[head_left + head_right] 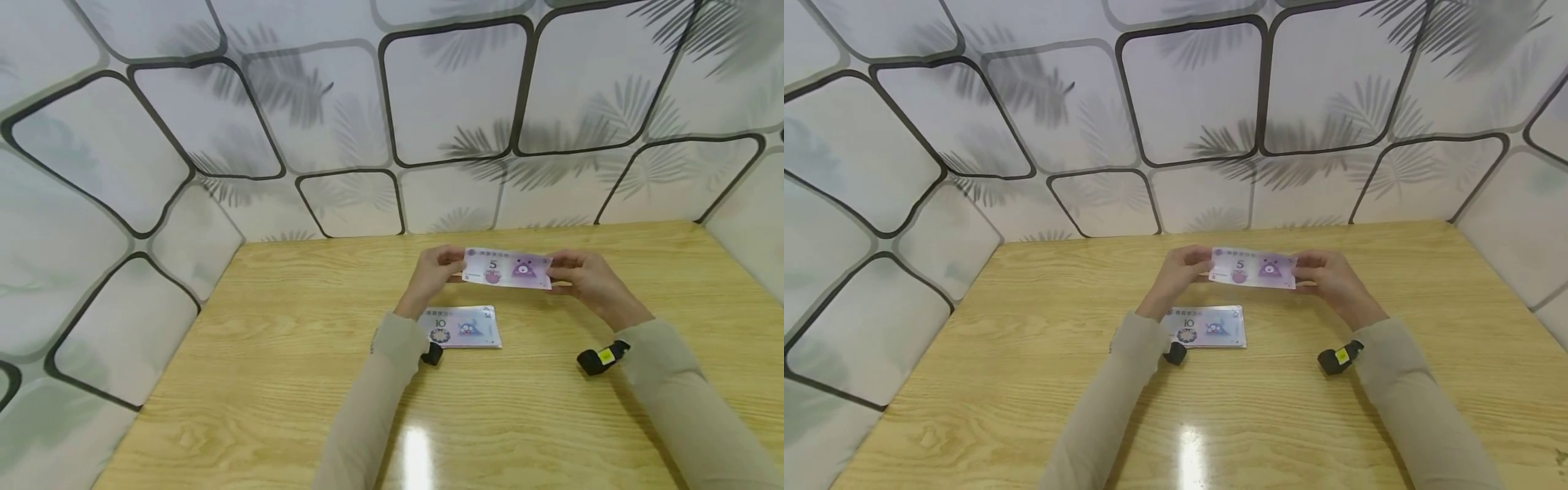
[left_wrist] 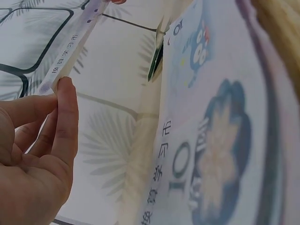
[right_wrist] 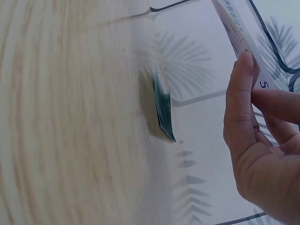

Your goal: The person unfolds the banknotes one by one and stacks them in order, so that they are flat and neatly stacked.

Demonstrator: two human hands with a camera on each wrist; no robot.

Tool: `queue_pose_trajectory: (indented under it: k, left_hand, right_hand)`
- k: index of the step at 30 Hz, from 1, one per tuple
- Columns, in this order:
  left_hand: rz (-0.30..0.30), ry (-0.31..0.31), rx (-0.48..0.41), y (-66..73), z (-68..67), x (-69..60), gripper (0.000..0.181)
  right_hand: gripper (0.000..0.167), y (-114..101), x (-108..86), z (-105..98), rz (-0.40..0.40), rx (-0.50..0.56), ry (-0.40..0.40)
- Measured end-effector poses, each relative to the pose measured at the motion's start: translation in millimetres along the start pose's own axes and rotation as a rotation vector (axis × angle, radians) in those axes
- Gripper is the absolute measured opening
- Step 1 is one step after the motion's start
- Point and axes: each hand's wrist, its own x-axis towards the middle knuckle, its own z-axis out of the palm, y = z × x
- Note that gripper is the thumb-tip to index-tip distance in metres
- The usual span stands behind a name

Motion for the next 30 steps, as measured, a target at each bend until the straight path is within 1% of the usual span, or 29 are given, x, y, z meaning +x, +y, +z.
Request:
queue_pose_trajectory:
  k: [4,8,14,17,21,24,27,30]
  left_hand:
    - [0.002,-0.002,0.006,-0.1,-4.4,-3.4,0.025]
    - [0.017,-0.004,0.023,-1.5,-8.1,-5.7,0.024]
    - [-0.002,0.0,0.029,-3.0,-12.4,-7.9,0.025]
    - [-0.007,0.003,0.025,-2.6,-14.0,-10.2,0.025]
    - [0.003,-0.002,0.028,-2.0,-16.2,-13.8,0.024]
    - [0.009,-0.001,0.034,-2.0,-18.3,-15.9,0.023]
    - [0.004,0.004,0.039,-1.7,-20.5,-17.8,0.024]
    - [-0.004,0.002,0.045,-0.8,-22.9,-19.9,0.025]
  right_hand:
    - [0.032,0,0.3,4,-0.003,-0.027,-0.01]
    - [0.033,0,0.9,7,-0.01,-0.037,-0.023]
    - [0.035,2,2.0,10,-0.026,-0.044,-0.038]
    - [0.031,2,2.6,12,-0.028,-0.075,-0.039]
    - [0.023,2,3.1,14,-0.025,-0.139,-0.032]
    - [0.019,1,2.9,17,-0.02,-0.155,-0.026]
    - [0.017,0,2.1,20,-0.015,-0.17,-0.024]
    - [0.018,-1,1.2,24,-0.011,-0.188,-0.024]
